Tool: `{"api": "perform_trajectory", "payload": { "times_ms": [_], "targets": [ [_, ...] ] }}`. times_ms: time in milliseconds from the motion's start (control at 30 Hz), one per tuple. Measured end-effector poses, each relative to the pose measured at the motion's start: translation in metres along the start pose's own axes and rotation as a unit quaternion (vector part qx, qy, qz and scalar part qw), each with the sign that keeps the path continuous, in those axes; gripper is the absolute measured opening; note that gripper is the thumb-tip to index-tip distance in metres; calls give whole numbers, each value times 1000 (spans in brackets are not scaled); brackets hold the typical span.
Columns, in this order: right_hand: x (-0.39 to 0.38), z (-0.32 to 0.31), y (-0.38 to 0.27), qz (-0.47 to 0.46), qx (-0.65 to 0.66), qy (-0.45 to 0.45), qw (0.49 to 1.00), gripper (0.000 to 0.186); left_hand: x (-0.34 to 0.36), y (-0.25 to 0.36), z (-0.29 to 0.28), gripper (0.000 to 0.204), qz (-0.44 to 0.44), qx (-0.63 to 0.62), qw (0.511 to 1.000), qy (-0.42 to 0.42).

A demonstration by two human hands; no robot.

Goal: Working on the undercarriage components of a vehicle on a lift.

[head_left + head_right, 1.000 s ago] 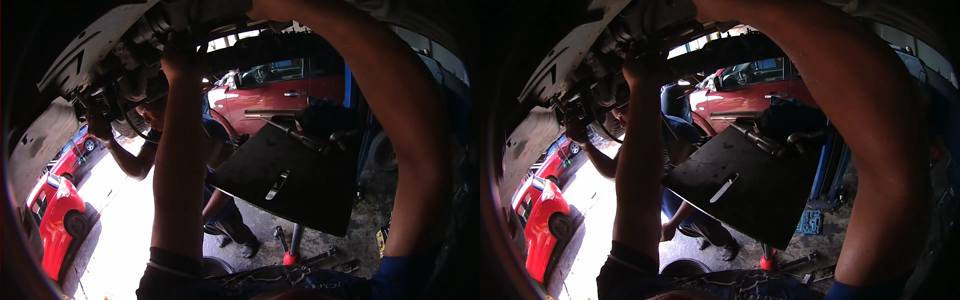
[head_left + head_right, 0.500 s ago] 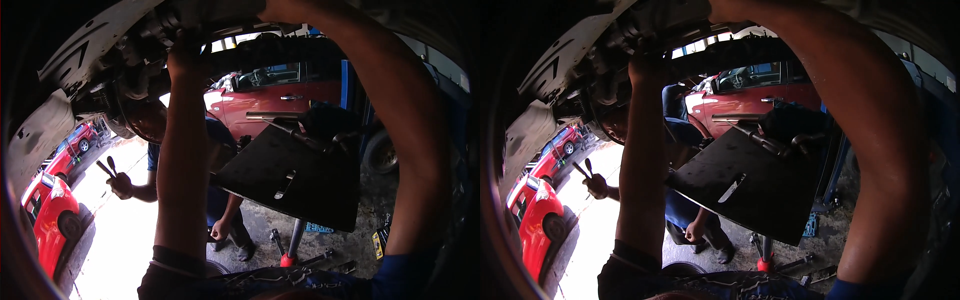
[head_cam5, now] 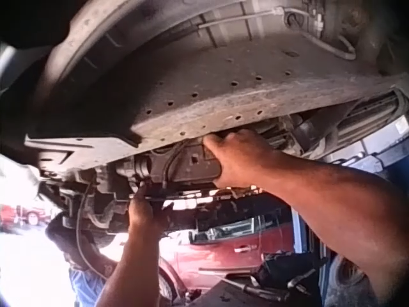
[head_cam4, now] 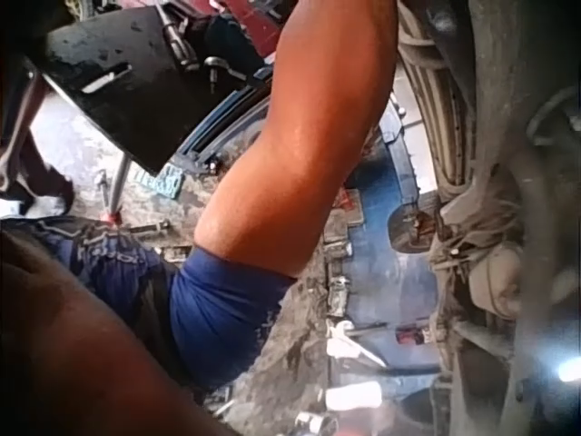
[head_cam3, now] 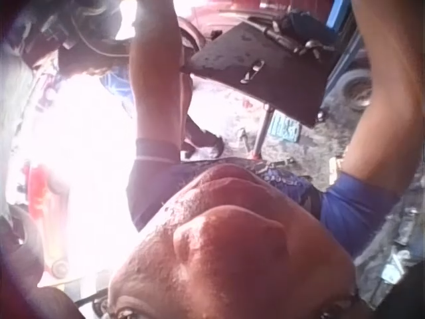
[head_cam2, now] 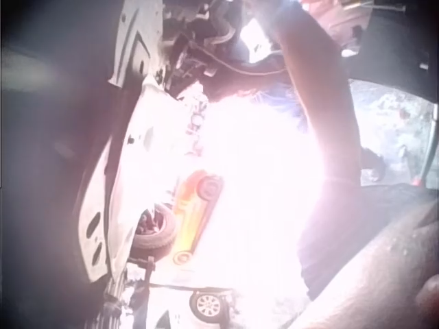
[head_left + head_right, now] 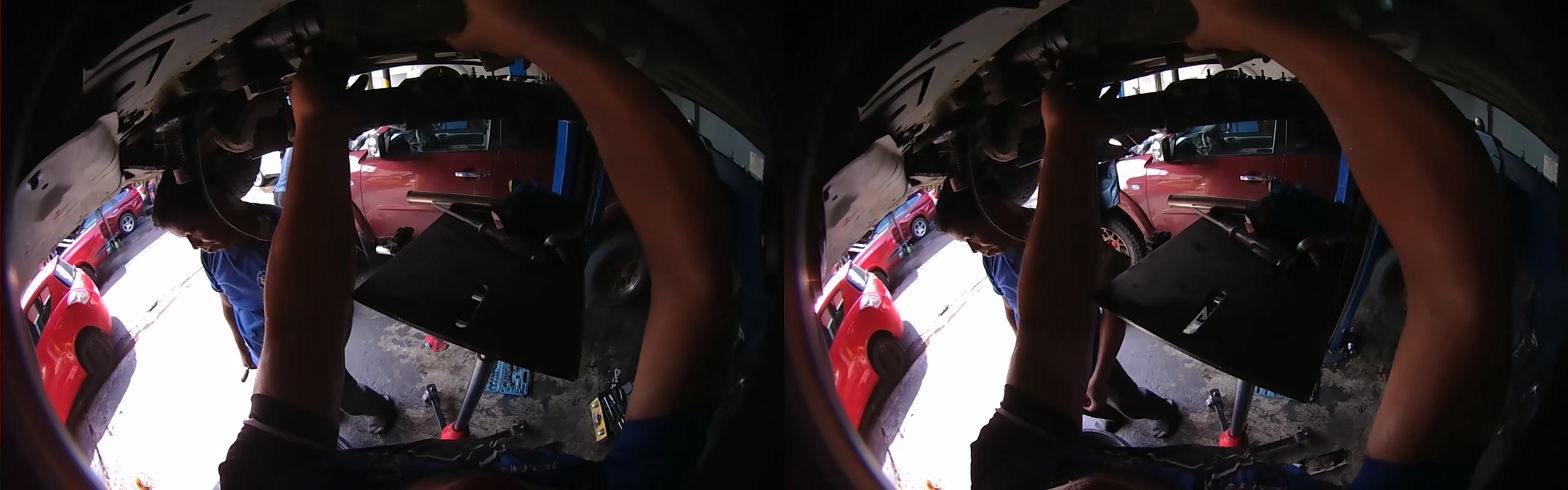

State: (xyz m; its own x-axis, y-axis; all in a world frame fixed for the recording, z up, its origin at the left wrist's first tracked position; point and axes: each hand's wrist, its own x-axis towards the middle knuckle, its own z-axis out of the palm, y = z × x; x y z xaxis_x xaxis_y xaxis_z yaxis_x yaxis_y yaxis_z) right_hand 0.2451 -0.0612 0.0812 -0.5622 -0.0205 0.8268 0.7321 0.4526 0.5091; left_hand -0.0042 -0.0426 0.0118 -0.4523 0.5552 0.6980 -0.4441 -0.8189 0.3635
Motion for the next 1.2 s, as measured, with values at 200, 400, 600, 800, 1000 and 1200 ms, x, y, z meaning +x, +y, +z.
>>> {"api": "perform_trajectory", "payload": {
  "times_ms": [200,400,600,800,1000,1200],
  "targets": [
    [10,-5,-10,-1,30,18,999,62,32,13,-35,31,125,220,964,-83],
    [6,3,0,-7,4,14,1000,60,13,3,-13,32,192,567,801,-5],
    [2,-15,-34,21,0,24,1000,49,67,6,-68,43,169,292,925,-177],
    [10,13,-82,-229,-109,126,959,27,34,3,-24,36,71,114,988,-75],
    [60,53,-108,-201,18,188,961,17,15,7,-7,30,83,16,995,45],
    [87,47,-127,-163,-67,288,941,18,35,0,-31,45,217,112,969,-15]
  ]
}}
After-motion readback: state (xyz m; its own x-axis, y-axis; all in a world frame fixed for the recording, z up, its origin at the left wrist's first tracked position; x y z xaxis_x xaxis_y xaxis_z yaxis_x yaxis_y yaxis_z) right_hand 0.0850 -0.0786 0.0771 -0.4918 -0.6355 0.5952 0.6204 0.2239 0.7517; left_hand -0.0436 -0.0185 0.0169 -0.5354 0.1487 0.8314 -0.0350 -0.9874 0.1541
